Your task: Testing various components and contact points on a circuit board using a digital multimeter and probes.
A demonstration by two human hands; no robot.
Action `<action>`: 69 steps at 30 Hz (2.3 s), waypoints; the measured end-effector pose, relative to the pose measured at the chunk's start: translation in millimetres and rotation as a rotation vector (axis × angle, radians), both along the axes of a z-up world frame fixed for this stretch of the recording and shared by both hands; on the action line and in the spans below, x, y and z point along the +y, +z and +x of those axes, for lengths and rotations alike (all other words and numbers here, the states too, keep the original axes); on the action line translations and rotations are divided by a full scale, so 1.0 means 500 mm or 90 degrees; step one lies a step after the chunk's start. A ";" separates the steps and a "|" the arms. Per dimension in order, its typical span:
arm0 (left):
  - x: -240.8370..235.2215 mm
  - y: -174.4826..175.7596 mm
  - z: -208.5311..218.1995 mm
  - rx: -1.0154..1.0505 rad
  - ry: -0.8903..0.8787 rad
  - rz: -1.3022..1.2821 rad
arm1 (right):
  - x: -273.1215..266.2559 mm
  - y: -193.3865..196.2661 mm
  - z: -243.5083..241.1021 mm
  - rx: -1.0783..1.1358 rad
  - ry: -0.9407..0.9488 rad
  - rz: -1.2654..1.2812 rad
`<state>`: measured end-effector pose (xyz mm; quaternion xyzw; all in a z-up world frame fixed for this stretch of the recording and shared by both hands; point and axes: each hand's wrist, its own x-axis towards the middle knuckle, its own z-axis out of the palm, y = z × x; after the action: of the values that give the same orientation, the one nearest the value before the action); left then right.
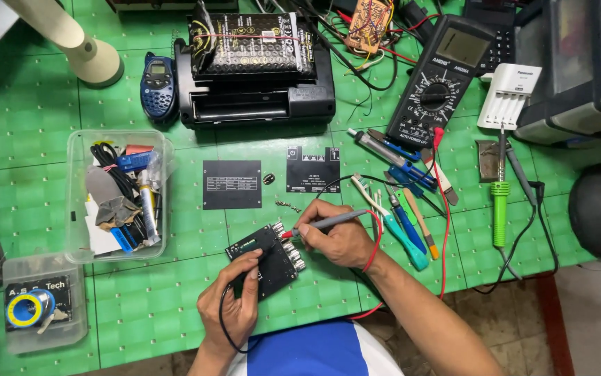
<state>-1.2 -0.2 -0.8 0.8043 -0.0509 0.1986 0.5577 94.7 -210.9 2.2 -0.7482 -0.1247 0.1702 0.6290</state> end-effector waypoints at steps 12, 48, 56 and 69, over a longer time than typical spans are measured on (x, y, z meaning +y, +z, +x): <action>0.001 -0.002 0.001 -0.004 0.005 0.027 | -0.001 0.003 0.006 0.026 0.020 0.011; -0.003 0.005 0.001 -0.014 0.021 0.023 | -0.184 0.060 0.129 -0.476 -0.534 -0.774; -0.003 0.011 0.004 -0.016 0.021 0.032 | -0.244 0.021 0.239 -0.295 -0.717 -0.782; 0.000 0.004 0.001 -0.012 0.018 0.036 | -0.247 -0.005 0.277 -0.218 -0.789 -0.714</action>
<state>-0.6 -0.3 1.0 0.8184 -0.0504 0.2127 0.5315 233.2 -334.5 -0.3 -0.8976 0.3165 -0.2834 0.1176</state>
